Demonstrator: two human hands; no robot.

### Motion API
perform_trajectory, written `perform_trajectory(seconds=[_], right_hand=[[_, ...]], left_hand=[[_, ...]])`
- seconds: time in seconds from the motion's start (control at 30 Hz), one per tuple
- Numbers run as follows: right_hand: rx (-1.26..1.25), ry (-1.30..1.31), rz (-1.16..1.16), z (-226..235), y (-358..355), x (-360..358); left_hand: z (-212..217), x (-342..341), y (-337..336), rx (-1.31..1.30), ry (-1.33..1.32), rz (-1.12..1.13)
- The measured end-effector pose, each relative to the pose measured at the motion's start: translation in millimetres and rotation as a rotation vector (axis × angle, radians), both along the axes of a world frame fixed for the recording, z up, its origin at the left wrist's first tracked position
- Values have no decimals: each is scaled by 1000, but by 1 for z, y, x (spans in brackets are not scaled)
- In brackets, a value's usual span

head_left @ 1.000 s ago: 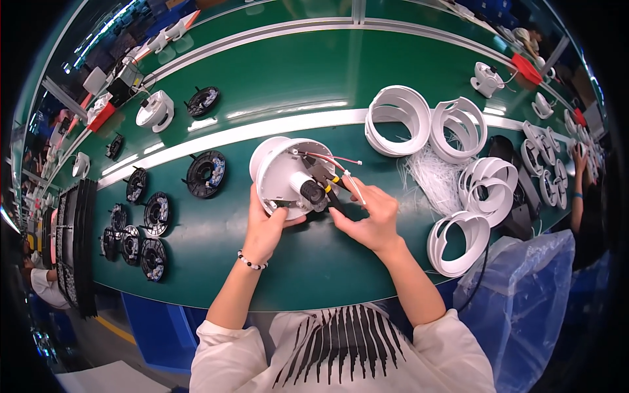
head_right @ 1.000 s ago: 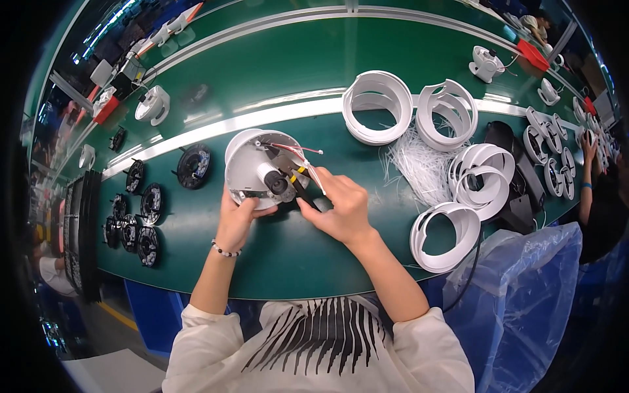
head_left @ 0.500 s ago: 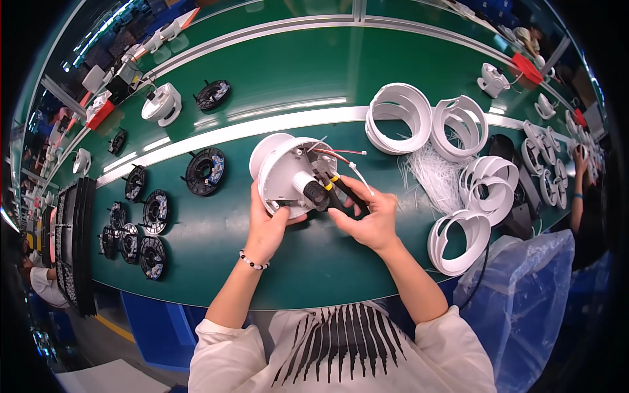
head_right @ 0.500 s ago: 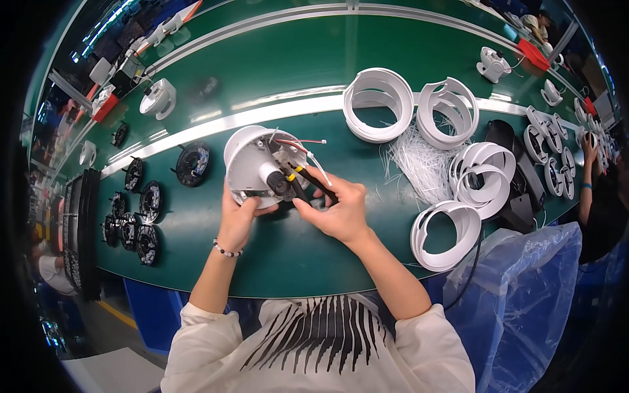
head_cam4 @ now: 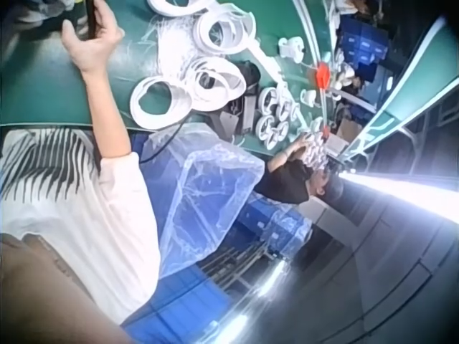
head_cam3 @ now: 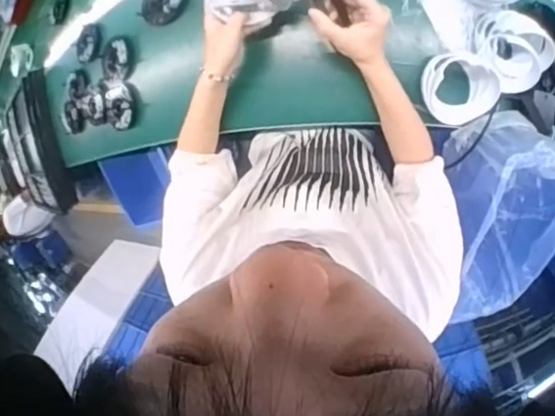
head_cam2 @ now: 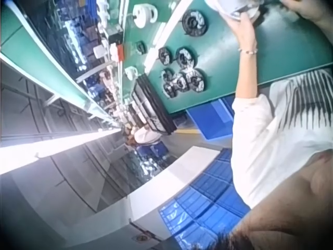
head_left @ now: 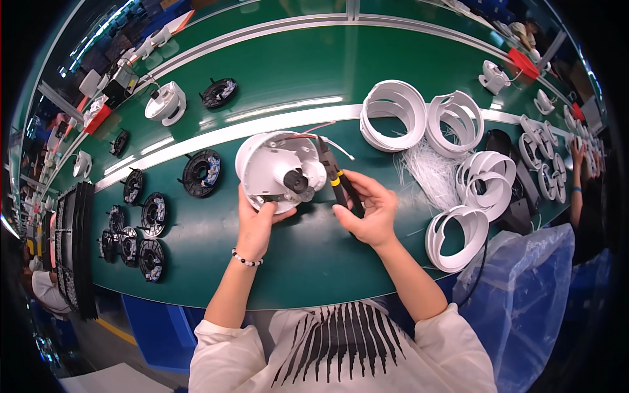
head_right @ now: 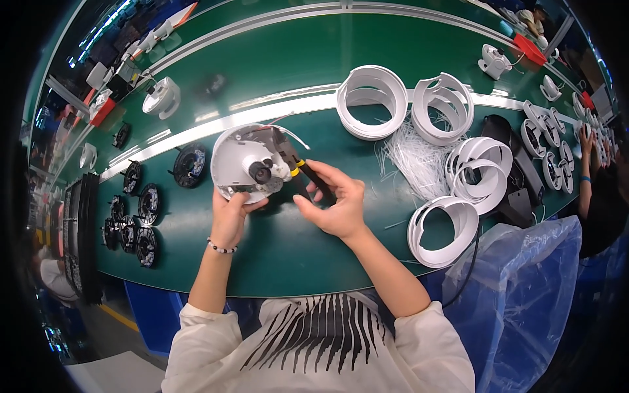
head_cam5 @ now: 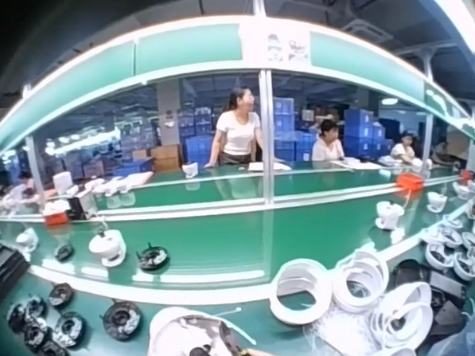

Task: Assembling LED light components into plastic housings and trimming wires on an assembly line.

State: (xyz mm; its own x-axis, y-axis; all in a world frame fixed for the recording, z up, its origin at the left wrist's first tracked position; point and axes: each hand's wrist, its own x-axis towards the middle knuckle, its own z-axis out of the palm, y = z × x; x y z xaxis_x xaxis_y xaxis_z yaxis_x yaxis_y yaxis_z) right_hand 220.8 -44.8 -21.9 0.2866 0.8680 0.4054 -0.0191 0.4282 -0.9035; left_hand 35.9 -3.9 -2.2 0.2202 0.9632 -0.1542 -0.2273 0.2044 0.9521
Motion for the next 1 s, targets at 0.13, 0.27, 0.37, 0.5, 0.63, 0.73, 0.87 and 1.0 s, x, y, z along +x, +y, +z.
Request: perform_trajectory(seconds=[0.13,0.27,0.37,0.5,0.63,0.73,0.87,1.0], right_hand=[[-41,-125,85,5,-4,0],[118,-192,-32,7,-1,-6],[241,-380,-52,11,-5,-3],[393,-559,-125,14,-4,-7],[403,-607,-164,18,-10,-4],[406,-565,-187,21,-7,3],[374,-561,-229,24,-3,12],[424,-586,-218,19,4,11]], left_hand=[[8,-5,10,-11,-89,79],[15,0,69,-108,-323,67],[21,22,123,-142,-415,-24],[2,60,197,-313,-426,-46],[-13,105,231,-346,-384,-80],[-23,116,233,-292,-350,-82],[5,86,238,-149,411,-373],[4,33,261,810,1199,397]])
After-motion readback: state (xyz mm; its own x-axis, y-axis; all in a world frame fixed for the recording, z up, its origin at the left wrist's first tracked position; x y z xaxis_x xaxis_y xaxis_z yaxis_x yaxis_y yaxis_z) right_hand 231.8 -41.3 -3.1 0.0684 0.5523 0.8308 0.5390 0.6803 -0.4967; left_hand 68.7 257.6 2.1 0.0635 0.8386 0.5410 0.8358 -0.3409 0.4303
